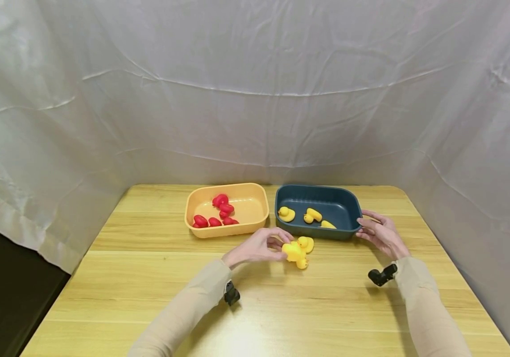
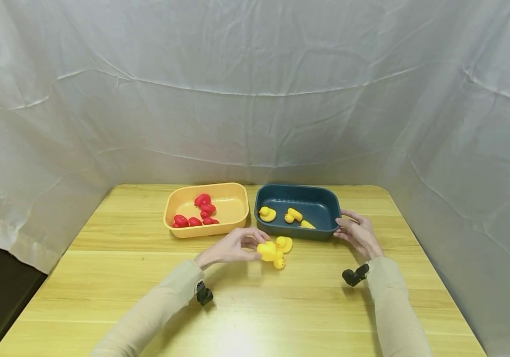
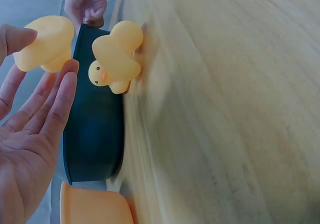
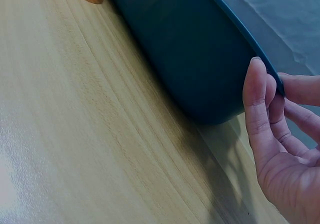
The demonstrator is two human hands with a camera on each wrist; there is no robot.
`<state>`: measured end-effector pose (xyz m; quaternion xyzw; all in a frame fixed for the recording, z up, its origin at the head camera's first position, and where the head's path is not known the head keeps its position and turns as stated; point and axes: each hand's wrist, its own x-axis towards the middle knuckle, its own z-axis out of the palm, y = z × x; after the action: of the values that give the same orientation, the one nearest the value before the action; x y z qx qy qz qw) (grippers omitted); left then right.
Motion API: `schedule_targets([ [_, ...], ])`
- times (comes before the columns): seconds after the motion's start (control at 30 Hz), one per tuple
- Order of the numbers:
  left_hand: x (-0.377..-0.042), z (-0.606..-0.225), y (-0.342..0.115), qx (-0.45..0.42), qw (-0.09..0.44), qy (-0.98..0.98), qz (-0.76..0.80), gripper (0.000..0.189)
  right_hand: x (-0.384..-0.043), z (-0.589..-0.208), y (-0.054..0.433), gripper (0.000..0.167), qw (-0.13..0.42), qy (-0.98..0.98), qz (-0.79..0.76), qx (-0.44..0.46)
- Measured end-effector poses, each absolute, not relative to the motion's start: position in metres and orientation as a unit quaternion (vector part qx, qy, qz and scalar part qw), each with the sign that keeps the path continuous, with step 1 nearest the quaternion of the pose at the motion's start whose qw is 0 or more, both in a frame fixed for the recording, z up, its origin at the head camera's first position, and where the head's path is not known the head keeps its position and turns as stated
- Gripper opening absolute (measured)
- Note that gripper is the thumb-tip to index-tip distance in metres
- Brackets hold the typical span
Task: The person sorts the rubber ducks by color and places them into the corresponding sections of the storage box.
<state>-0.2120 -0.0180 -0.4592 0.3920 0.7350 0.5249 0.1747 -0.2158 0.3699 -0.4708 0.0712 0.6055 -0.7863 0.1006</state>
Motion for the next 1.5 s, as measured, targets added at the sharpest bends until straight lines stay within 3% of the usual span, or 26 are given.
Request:
schedule_targets([
  [0.53,-0.226,-0.444,-0.015,0.362,0.158,0.75,0.53,0.024,-0.217,-0.47,0.37,0.064,0.103,0.606,-0.785,0.074],
  [0.87,-0.243,-0.435,-0.008,0.341,0.115,0.763,0.537,0.044,-0.218,-0.47,0.37,0.066,0.104,0.605,-0.786,0.073],
  [1.5,-0.267,-0.424,0.01,0.321,0.124,0.784,0.517,0.051,-0.217,-0.47,0.37,0.073,0.106,0.614,-0.779,0.073],
])
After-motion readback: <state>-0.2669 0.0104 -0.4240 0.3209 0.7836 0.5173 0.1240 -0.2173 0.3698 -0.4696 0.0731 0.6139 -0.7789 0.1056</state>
